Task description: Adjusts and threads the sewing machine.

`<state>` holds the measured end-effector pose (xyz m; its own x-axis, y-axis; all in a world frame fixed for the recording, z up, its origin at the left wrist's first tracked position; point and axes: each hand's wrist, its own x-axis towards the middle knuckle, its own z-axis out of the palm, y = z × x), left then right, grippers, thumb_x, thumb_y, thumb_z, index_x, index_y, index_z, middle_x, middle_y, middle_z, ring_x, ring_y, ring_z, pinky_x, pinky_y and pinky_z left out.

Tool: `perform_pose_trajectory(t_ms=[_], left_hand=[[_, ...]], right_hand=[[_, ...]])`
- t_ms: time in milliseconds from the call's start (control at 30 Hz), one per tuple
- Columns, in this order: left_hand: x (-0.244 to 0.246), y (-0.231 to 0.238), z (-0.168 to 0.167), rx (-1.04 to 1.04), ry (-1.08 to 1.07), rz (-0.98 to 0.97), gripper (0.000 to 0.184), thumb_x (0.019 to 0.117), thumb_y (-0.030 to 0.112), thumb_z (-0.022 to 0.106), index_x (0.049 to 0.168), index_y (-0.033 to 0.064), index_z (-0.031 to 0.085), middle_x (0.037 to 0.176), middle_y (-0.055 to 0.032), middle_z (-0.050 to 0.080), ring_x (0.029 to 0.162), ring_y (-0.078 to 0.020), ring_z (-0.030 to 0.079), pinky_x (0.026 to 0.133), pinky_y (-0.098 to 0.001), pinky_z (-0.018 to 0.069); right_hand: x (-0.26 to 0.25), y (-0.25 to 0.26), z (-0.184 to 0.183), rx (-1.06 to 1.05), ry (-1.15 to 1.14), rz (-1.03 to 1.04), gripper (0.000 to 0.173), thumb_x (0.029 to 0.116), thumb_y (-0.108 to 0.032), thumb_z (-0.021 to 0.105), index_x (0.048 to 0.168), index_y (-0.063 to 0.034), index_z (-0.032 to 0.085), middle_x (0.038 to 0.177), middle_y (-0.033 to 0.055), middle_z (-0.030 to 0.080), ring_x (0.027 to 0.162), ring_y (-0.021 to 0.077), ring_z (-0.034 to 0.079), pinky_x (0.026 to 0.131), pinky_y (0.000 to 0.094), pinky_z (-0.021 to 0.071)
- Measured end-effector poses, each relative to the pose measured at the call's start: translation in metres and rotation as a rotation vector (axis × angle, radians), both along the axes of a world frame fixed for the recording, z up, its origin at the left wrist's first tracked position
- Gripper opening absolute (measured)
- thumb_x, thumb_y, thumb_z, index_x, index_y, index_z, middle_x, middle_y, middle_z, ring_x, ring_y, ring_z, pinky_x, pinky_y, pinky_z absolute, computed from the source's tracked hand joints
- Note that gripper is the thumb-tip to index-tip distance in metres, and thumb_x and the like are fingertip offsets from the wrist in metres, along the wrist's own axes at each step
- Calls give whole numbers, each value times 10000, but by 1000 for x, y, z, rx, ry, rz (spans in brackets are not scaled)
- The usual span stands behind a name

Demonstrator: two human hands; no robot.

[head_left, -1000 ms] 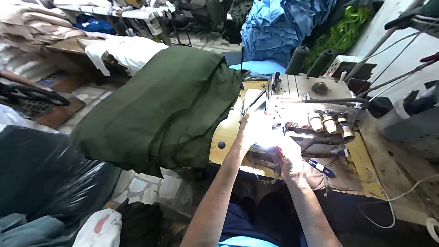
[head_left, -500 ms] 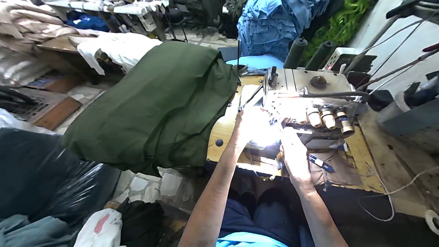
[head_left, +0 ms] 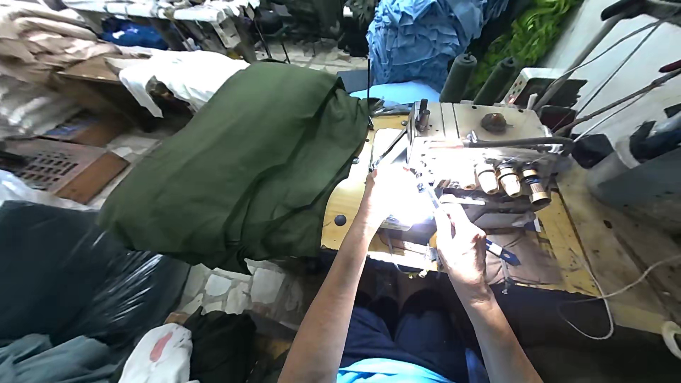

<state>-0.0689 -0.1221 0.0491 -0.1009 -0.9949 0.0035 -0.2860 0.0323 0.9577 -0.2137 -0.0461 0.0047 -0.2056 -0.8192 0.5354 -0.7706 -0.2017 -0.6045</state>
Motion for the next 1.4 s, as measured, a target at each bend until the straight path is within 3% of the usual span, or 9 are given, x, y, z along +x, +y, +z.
perform_pose_trajectory(t_ms=[100,367,467,600,733,900,1200,1333,1400], left_hand=[[3,1,-2,24,34,-17,147,1009,108,627,1145,51,636,793,-46,590,553,-76,498,492,-214,433],[2,1,1,14,-17,-21,126,1011,99,621,1123,43,636,774,-53,585,542,-89,490,485,-228,423],[1,3,1,-43,-76,-17,143,1004,66,624,1133,10,652,842,-87,619,619,-116,528,563,-272,462],[-3,1,9,-23,-98,6,147,1021,74,600,1119,-18,658,848,-73,615,649,-90,539,593,-247,474],[3,3,1,-8,-21,-26,135,1018,97,610,1132,28,636,773,-52,585,535,-73,485,479,-210,416],[5,5,2,1,-37,-63,133,1024,136,605,1115,47,638,728,-40,562,516,-85,470,467,-228,409],[3,5,-3,-18,-21,-53,161,1015,91,608,1165,35,627,791,-50,595,580,-79,518,525,-226,450],[3,5,-2,-37,-46,-48,195,1036,96,577,1216,37,620,911,-67,625,697,-90,561,630,-255,496],[3,4,-2,-28,-43,-24,155,1031,101,587,1171,49,630,859,-80,604,642,-114,532,565,-271,463]], right_hand=[[0,3,0,39,2,2,239,1012,-143,555,1017,8,739,768,137,707,663,228,683,615,373,538],[1,-4,-6,25,-81,39,255,1020,-124,538,1055,6,754,778,121,710,676,165,672,657,316,535],[1,0,-9,28,-74,25,248,1022,-134,540,994,14,738,727,113,676,630,163,645,609,315,517],[0,1,-12,28,-88,40,238,1015,-113,546,985,17,742,750,117,692,653,158,657,629,306,527],[1,1,-10,36,-115,32,237,1019,-132,553,989,14,737,733,110,678,630,147,642,616,299,519],[4,-2,-3,96,-126,45,240,1013,-142,556,1038,12,738,740,114,671,632,171,620,624,345,510],[-8,-1,-13,110,-422,158,206,1018,-116,550,972,5,711,690,-23,586,566,-21,514,554,162,447],[-8,-3,-15,140,-470,172,195,1019,-120,561,980,8,704,690,-30,583,550,-33,498,534,157,438],[-6,-4,-17,115,-424,160,203,1013,-124,569,971,9,716,711,-6,614,583,-25,525,570,164,454]])
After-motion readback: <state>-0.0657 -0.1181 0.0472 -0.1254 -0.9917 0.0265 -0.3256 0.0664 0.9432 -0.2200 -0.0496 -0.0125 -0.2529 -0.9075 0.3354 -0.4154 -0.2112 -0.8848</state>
